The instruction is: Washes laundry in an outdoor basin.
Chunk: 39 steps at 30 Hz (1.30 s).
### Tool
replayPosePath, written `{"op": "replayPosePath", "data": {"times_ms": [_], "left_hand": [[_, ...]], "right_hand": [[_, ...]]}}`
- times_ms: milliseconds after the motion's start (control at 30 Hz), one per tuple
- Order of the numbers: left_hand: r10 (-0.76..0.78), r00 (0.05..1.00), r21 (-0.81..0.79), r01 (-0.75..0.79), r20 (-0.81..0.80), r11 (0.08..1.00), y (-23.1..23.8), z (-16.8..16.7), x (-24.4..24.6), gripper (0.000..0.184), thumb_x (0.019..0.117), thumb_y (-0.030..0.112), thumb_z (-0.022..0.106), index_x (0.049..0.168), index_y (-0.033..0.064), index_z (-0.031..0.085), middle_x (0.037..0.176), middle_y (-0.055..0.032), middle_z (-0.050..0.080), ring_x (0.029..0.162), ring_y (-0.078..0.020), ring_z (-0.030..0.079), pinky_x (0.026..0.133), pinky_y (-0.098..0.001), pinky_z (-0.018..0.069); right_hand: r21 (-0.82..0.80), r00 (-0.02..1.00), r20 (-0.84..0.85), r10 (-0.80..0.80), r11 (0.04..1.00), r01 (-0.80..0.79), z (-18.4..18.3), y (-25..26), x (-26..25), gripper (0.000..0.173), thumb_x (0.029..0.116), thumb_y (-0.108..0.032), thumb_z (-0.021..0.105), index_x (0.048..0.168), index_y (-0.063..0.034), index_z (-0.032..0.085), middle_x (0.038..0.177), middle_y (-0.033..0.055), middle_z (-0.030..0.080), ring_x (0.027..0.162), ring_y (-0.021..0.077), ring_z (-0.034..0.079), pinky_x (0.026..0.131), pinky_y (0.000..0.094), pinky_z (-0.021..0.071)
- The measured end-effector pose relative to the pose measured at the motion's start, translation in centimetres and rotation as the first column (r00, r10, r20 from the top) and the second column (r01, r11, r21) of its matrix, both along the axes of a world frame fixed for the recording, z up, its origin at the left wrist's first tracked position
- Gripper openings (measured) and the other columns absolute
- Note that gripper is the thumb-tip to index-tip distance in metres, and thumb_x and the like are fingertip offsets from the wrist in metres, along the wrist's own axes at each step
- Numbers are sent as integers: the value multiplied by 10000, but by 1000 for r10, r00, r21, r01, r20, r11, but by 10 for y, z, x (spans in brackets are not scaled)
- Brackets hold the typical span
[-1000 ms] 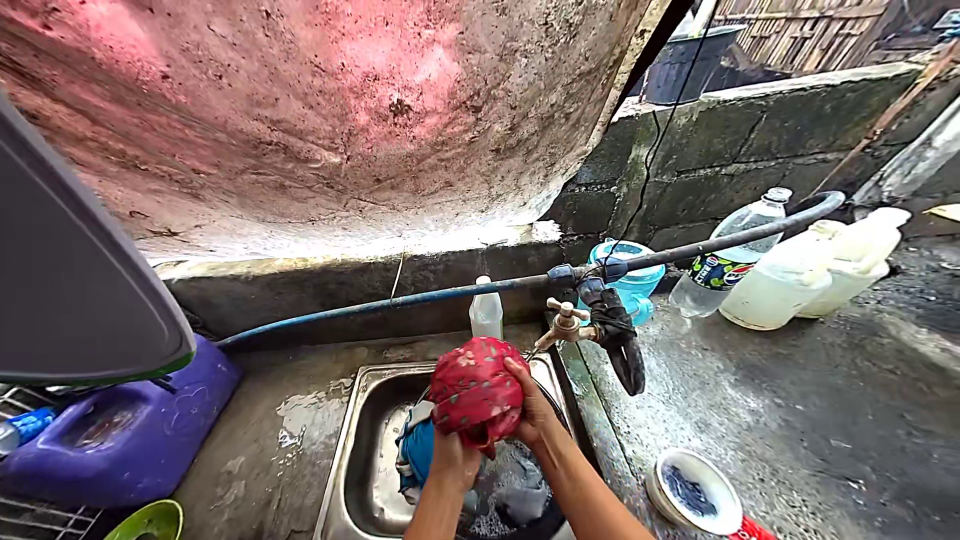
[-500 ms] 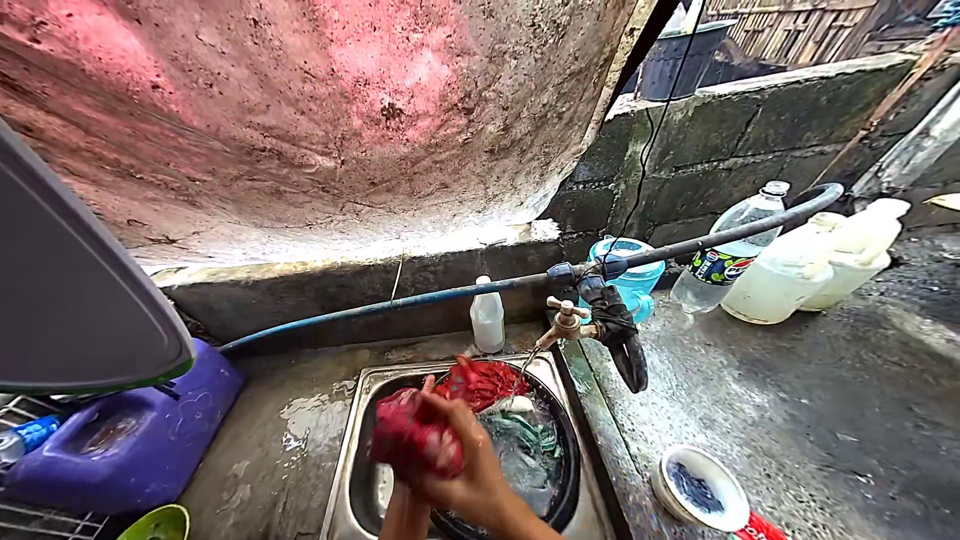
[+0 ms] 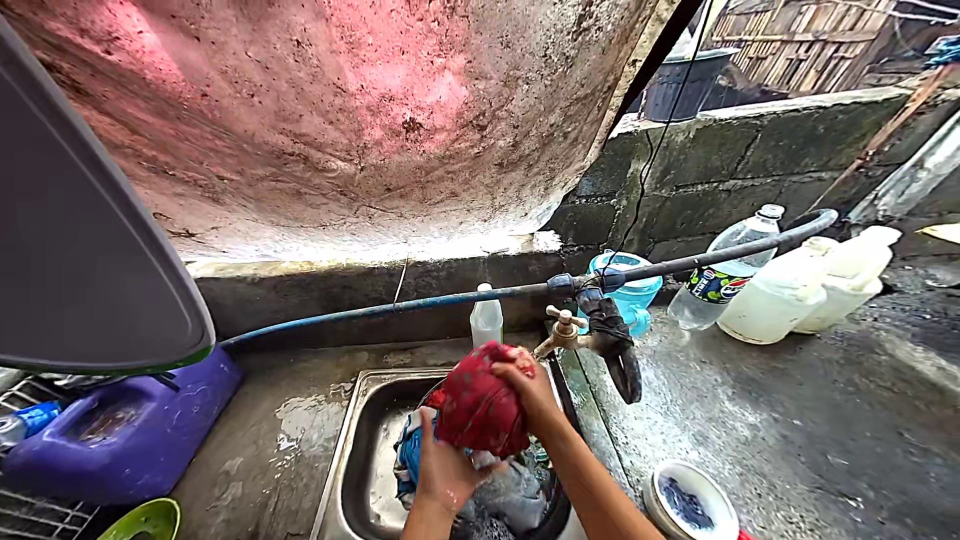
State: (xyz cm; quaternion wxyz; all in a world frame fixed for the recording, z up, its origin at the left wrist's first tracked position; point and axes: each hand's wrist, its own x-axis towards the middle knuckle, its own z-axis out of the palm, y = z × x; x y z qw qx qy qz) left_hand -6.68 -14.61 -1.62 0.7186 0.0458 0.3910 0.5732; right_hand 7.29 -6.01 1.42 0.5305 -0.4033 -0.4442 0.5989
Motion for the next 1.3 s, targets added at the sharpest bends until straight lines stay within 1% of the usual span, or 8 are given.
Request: {"op": "replayPosePath", "data": {"times_ms": [133, 233, 367, 500, 700, 1067, 1200, 1300], "left_hand": [[171, 958, 242, -226, 228, 944, -15, -29, -10, 639, 900, 741, 490, 935, 147, 724, 836, -73, 754, 753, -190, 734, 657, -386, 622], [181, 940, 402, -290, 288, 868, -14, -36, -25, 323, 724, 448, 872, 811, 153, 776, 748, -27, 750, 683, -101, 719, 653, -268, 607], [92, 992, 418, -121, 88, 900, 6, 11, -35, 455, 1048, 441, 381, 862, 182, 706, 795, -14, 747, 732, -105, 720, 666, -295, 611], [282, 918, 380, -163, -281, 911, 30, 69, -22, 209, 1016, 135, 424, 1017, 22, 599, 778, -76, 696, 719, -163, 706, 673, -353, 618], [317, 729, 468, 5, -607, 884, 34, 109, -11, 223, 958, 114, 500, 1105, 29, 646, 834, -30, 697, 753, -104, 682, 711, -309, 590], [349, 859, 461, -154, -375, 874, 20, 113, -11, 187, 953, 78, 443, 932, 18, 620, 735, -63, 697, 691, -146, 704, 662, -337, 614], [310, 950, 348, -300, 29, 888, 19, 83, -33, 607, 1075, 462, 129, 896, 130, 605, 741, -39, 697, 697, -153, 706, 624, -369, 608], [303, 938, 356, -346, 170, 868, 16, 68, -53, 729, 1033, 589, 71, 840, 149, 619, 721, -41, 702, 679, -157, 707, 593, -373, 602]], "right_hand": [[345, 882, 394, 258, 848, -402, 11, -43, -32, 519, 816, -165, 765, 1295, -9, 640, 1163, 105, 714, 1052, 160, 685, 952, 388, 564], [402, 878, 378, 294, 802, -442, 11, -54, -40, 772, 788, -193, 771, 1484, 12, 507, 1404, 179, 598, 1304, 238, 561, 1117, 412, 452], [329, 952, 258, 166, 911, -248, 19, -44, -28, 475, 912, -333, 687, 1259, -10, 703, 1456, 166, 558, 1362, 229, 514, 1147, 415, 424], [-113, 990, -77, 118, 986, -126, 39, -33, -24, 398, 1078, -295, 482, 1283, 35, 567, 1037, 140, 724, 931, 209, 729, 847, 405, 622], [-283, 989, -141, 42, 956, -81, 68, -22, -27, 441, 1132, -354, 339, 1251, -32, 617, 981, 136, 728, 898, 221, 727, 805, 414, 619], [-415, 843, -186, 504, 738, -533, 74, -5, -23, 485, 1132, -344, 208, 1094, -87, 618, 888, 63, 717, 818, 157, 710, 745, 362, 603], [-277, 279, 828, 487, 787, -551, 133, 19, -18, 633, 1111, -511, 327, 1156, 27, 658, 1050, 208, 664, 996, 310, 642, 890, 519, 491], [-47, -76, 997, -11, 691, -721, 178, 32, 8, 399, 1108, -339, 427, 1217, -72, 703, 1138, 183, 710, 1118, 395, 657, 917, 624, 498]]}}
